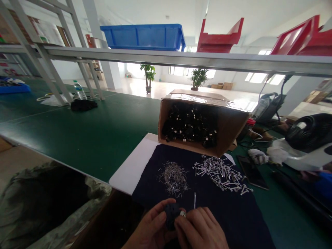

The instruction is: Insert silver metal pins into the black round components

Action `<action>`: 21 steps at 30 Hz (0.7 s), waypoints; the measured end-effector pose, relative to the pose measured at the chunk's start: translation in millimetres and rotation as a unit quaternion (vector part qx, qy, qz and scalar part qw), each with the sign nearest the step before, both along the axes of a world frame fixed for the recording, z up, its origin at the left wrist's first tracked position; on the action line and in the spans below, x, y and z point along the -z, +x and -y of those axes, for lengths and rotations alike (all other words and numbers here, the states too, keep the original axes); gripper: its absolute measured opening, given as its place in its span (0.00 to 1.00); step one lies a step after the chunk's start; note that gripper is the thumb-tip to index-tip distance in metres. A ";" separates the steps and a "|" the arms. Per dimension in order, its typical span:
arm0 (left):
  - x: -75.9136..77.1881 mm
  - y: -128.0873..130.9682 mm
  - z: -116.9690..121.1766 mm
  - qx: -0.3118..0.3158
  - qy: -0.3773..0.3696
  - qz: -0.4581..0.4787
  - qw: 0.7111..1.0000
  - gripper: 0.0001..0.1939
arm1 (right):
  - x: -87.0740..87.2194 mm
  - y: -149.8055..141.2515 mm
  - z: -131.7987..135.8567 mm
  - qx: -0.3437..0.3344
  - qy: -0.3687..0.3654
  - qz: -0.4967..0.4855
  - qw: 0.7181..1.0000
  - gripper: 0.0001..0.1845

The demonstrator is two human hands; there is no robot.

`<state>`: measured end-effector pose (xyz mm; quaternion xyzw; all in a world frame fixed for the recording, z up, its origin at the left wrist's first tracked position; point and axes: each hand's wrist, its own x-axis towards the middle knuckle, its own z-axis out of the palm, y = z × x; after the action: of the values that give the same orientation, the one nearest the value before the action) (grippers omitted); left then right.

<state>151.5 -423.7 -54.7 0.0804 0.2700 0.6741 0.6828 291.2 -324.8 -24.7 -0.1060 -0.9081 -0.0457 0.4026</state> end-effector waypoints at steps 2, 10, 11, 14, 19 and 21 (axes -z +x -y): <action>2.6 0.7 -0.5 0.000 0.003 -0.011 1.000 0.20 | -1.8 1.6 -2.0 -0.008 0.047 0.012 0.999 0.16; 2.8 2.1 -0.1 -0.008 0.012 -0.051 0.999 0.20 | -3.3 4.9 -11.6 -0.073 -0.024 0.066 0.995 0.19; 2.8 1.4 0.2 -0.004 0.010 -0.056 0.998 0.21 | -1.8 4.7 -12.6 -0.084 -0.047 0.057 0.994 0.18; 4.0 -1.0 0.7 0.006 0.007 -0.069 0.998 0.23 | 2.4 3.3 -12.7 -0.112 -0.114 0.027 0.987 0.16; 5.8 -4.7 1.4 -0.001 0.017 -0.113 0.993 0.28 | 5.5 3.0 -7.4 -0.122 -0.194 0.002 0.973 0.13; 7.2 -4.9 2.2 -0.013 0.021 -0.148 0.989 0.30 | 9.4 4.6 -4.2 -0.109 -0.220 0.001 0.969 0.13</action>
<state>146.6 -425.9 -61.9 0.1898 0.3548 0.6694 0.6245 295.8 -320.6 -34.1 -0.0927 -0.9024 0.1993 0.3705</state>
